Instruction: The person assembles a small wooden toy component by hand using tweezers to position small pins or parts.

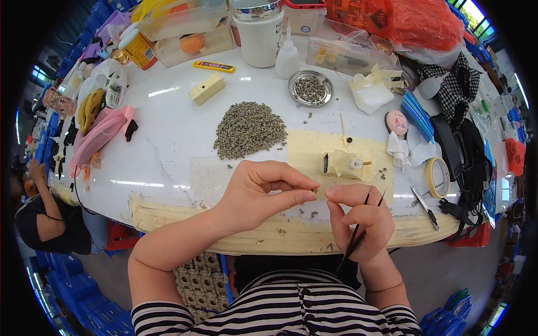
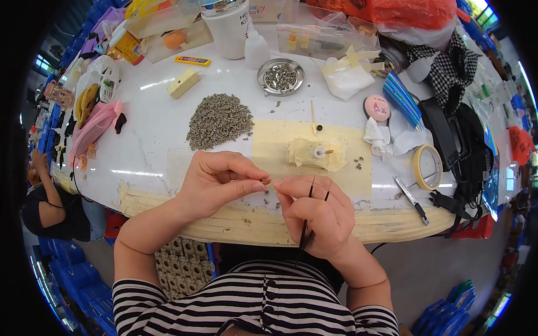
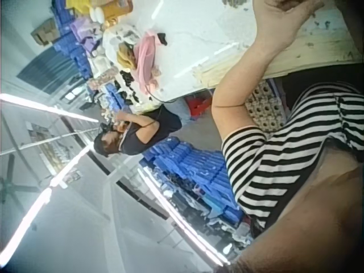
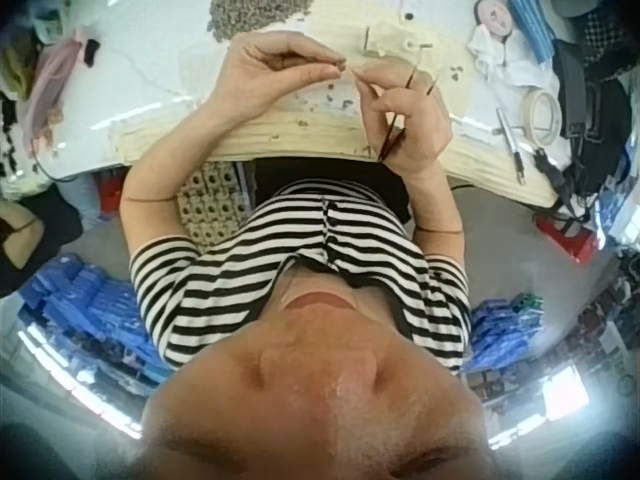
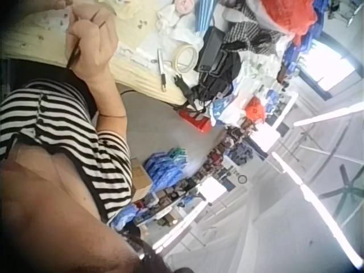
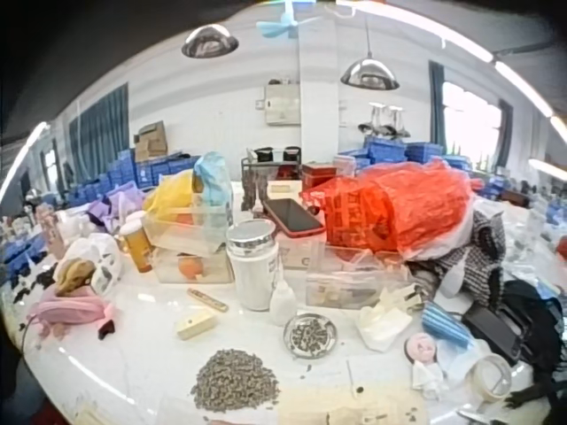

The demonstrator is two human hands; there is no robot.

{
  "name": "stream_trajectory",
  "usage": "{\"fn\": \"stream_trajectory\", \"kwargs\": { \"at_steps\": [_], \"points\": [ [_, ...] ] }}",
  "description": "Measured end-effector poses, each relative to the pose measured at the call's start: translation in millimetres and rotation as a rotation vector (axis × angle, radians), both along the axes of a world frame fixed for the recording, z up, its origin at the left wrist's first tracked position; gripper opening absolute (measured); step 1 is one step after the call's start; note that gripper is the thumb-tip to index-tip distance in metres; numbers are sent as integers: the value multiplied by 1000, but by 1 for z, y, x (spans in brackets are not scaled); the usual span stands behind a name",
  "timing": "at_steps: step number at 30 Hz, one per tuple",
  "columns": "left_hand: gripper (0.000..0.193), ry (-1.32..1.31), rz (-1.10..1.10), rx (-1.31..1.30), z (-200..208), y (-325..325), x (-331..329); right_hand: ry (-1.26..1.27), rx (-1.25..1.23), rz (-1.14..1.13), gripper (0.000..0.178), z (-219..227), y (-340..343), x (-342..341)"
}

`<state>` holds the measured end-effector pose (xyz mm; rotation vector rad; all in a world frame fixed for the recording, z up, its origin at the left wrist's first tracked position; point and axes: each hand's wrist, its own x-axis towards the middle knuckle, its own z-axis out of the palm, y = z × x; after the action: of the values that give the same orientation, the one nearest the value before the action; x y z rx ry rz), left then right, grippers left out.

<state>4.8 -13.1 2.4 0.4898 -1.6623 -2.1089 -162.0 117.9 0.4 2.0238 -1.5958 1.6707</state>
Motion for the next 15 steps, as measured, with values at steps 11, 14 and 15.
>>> {"fn": "stream_trajectory", "kwargs": {
  "at_steps": [11, 14, 15],
  "points": [
    [24, 105, -13, -326, -8, 1, -5, -388, 221, 94, 25, -4, 11, 5],
    [27, 109, -11, -420, -5, 3, -5, -364, 207, 79, 25, -6, 12, 3],
    [29, 110, -15, -453, -4, 3, -5, -349, 198, 67, 25, -6, 12, 4]
  ]
}}
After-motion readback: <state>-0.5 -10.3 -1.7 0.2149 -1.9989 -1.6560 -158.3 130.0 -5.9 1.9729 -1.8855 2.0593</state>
